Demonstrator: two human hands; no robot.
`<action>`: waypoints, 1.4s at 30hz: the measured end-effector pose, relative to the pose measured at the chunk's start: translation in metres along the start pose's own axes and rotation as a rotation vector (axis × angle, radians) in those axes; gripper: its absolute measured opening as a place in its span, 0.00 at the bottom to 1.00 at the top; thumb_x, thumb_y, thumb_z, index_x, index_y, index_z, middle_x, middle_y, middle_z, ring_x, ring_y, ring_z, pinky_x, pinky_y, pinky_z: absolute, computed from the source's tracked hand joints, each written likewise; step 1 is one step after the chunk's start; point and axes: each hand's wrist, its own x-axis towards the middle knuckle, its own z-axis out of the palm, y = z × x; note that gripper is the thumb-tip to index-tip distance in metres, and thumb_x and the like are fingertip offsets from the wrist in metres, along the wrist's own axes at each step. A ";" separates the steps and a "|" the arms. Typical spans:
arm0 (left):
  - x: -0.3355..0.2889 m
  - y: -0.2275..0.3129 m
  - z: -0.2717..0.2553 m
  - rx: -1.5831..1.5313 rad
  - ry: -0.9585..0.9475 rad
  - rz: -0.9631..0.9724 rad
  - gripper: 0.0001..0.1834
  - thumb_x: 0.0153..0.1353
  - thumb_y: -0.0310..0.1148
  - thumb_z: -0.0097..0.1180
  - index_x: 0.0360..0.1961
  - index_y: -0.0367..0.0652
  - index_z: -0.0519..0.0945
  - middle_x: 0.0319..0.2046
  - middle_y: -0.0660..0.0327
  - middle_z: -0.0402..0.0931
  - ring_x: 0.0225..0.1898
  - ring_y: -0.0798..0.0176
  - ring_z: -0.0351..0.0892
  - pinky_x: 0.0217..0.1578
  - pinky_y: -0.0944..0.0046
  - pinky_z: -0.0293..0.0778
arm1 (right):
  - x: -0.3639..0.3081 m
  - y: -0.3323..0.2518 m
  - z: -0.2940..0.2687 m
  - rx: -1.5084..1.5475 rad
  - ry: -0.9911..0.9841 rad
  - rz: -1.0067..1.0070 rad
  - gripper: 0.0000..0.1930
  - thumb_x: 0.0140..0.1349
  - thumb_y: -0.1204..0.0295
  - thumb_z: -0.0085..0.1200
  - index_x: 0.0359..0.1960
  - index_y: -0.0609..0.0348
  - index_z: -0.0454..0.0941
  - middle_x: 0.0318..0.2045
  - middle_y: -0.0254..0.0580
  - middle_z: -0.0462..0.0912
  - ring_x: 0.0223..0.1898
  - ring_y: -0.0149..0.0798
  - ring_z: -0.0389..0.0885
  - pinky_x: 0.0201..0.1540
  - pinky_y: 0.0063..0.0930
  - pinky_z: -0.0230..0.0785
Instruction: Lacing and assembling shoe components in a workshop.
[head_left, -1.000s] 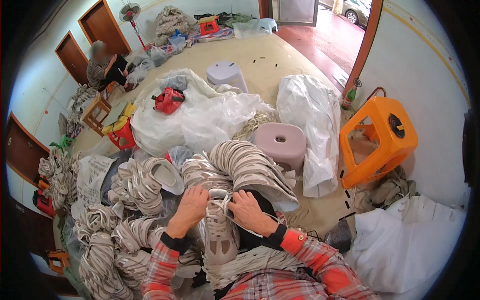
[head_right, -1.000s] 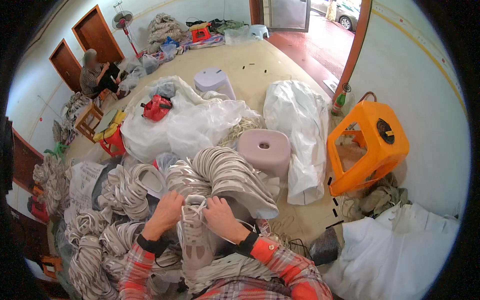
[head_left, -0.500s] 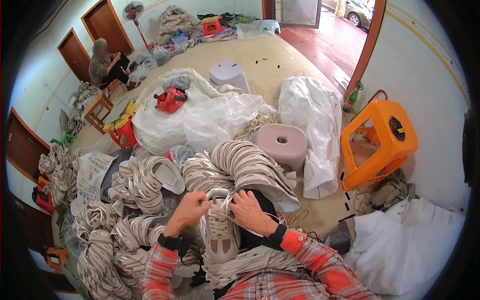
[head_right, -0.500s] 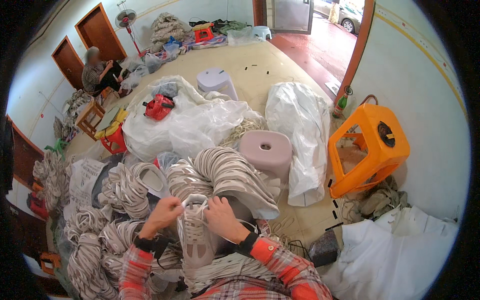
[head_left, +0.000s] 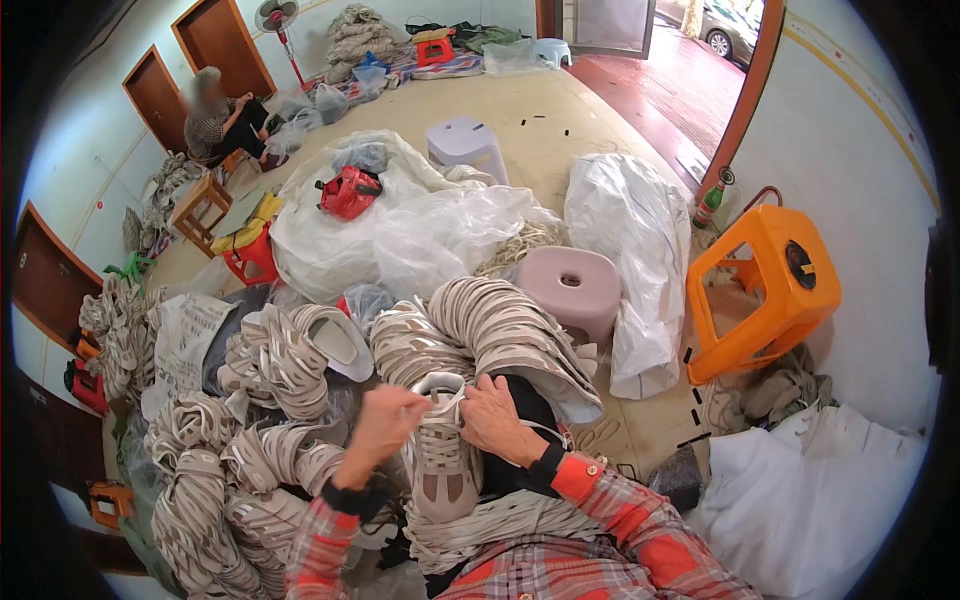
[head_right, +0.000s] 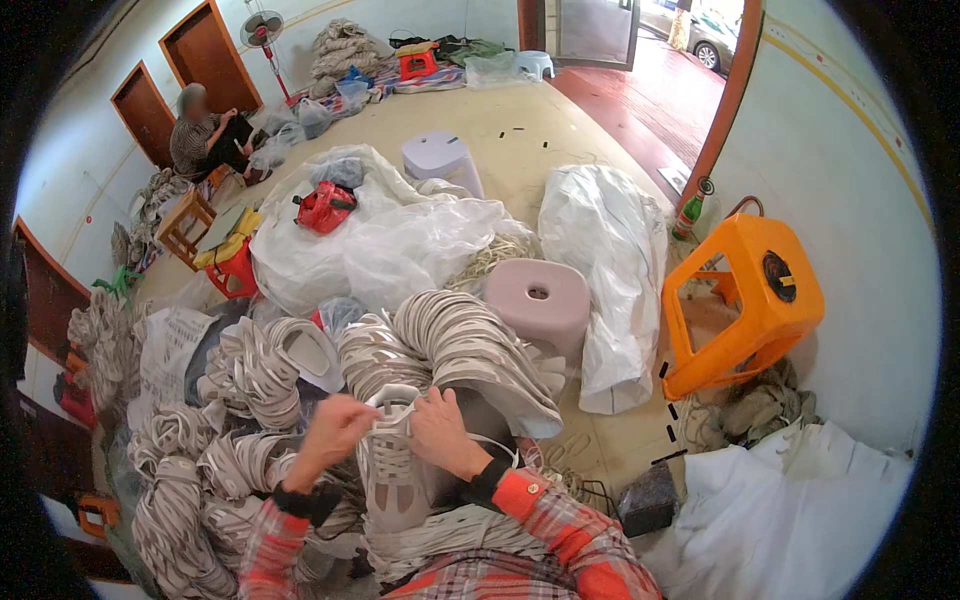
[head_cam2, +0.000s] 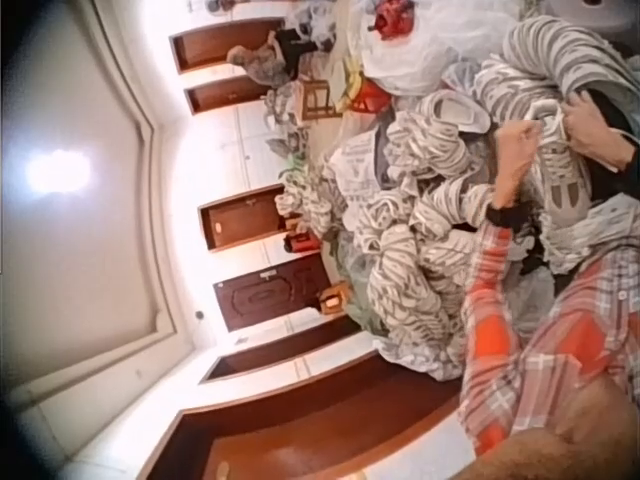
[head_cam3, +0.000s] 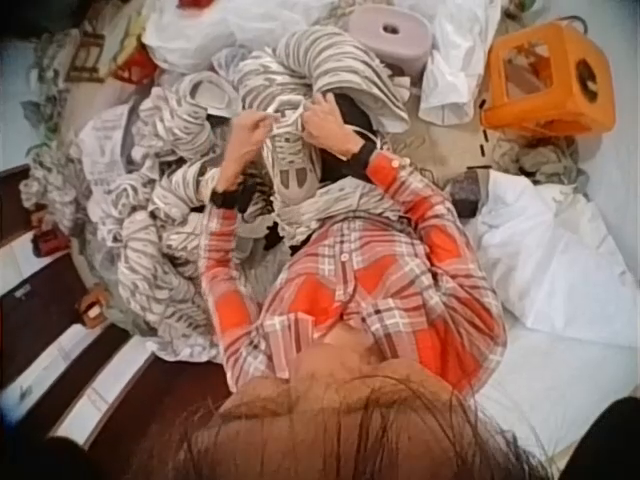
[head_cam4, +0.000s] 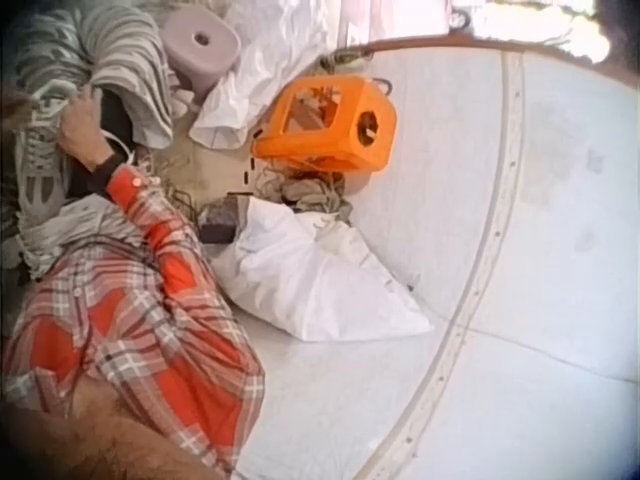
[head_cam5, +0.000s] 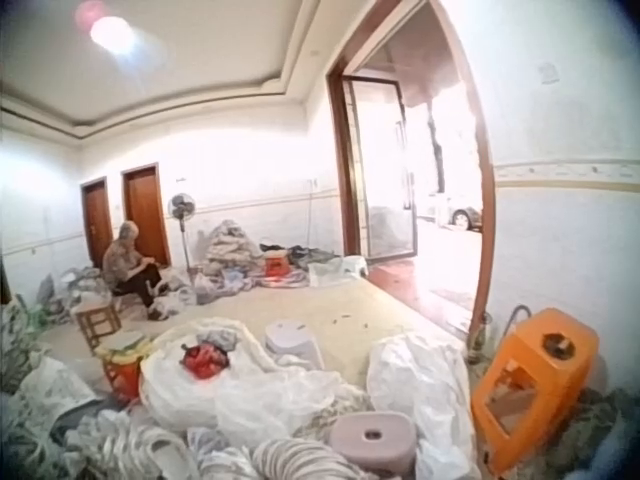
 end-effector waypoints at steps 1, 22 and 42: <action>0.007 0.007 0.016 0.243 -0.131 0.026 0.07 0.49 0.32 0.55 0.29 0.45 0.81 0.26 0.58 0.76 0.33 0.56 0.72 0.32 0.59 0.67 | 0.001 -0.002 -0.001 -0.014 0.014 -0.015 0.05 0.38 0.70 0.53 0.17 0.56 0.78 0.24 0.39 0.75 0.34 0.41 0.68 0.36 0.35 0.54; 0.063 -0.006 -0.016 0.659 -0.490 0.098 0.07 0.49 0.30 0.51 0.27 0.39 0.78 0.28 0.57 0.75 0.31 0.55 0.73 0.32 0.58 0.67 | -0.021 -0.002 -0.013 0.022 -0.025 -0.072 0.08 0.49 0.63 0.55 0.23 0.53 0.79 0.26 0.40 0.74 0.34 0.42 0.68 0.36 0.35 0.57; 0.017 -0.029 0.008 -1.175 -0.291 -0.731 0.09 0.61 0.33 0.47 0.32 0.39 0.75 0.28 0.62 0.74 0.27 0.69 0.72 0.29 0.70 0.70 | 0.011 0.037 -0.058 1.161 -0.622 0.553 0.13 0.52 0.65 0.53 0.29 0.64 0.72 0.25 0.57 0.78 0.27 0.54 0.77 0.33 0.38 0.70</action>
